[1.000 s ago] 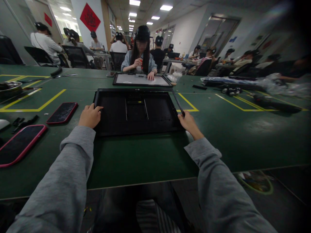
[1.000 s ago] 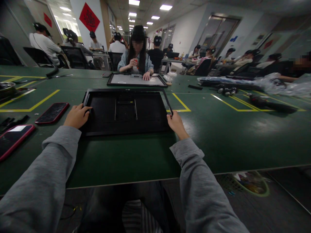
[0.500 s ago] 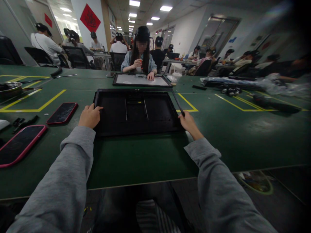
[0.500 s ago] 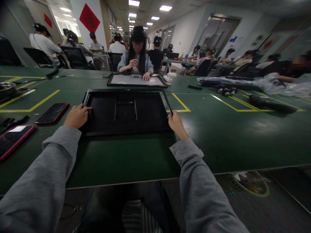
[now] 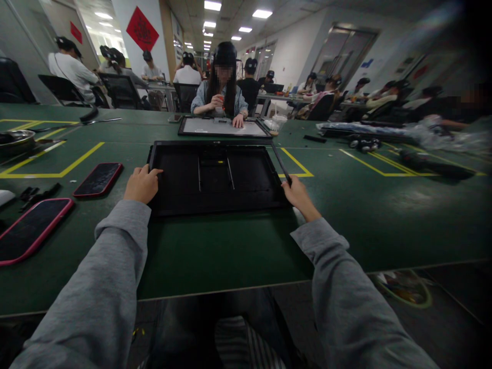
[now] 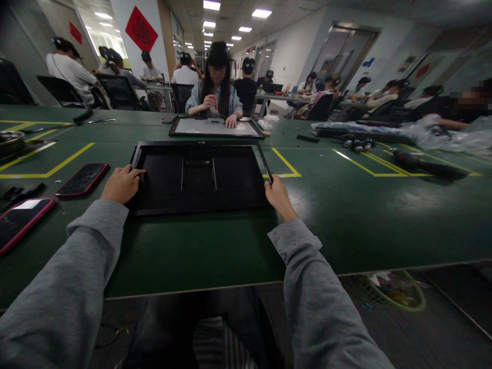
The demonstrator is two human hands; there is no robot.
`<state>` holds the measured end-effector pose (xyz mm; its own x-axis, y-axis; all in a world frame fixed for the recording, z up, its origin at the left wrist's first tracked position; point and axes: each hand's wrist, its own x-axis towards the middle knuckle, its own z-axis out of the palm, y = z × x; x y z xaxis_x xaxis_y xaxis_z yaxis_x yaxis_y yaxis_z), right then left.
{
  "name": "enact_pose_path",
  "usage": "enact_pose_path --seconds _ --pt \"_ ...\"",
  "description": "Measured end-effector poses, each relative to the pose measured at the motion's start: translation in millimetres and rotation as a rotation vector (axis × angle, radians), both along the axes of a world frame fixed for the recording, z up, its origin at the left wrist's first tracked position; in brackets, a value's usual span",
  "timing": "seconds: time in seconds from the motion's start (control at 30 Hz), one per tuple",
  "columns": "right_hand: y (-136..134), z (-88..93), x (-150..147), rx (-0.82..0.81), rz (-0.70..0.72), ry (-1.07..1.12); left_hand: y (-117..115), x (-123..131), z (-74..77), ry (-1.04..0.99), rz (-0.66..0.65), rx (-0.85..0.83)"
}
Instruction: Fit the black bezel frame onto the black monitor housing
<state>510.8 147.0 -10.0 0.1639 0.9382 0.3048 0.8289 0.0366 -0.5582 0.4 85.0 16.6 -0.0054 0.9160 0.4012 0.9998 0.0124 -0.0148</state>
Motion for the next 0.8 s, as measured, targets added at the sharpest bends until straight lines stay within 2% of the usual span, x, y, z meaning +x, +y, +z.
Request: enact_pose_path --seconds 0.8 --pt "-4.4 3.8 -2.7 -0.009 -0.009 0.008 0.9 -1.9 -1.4 -0.019 -0.009 0.007"
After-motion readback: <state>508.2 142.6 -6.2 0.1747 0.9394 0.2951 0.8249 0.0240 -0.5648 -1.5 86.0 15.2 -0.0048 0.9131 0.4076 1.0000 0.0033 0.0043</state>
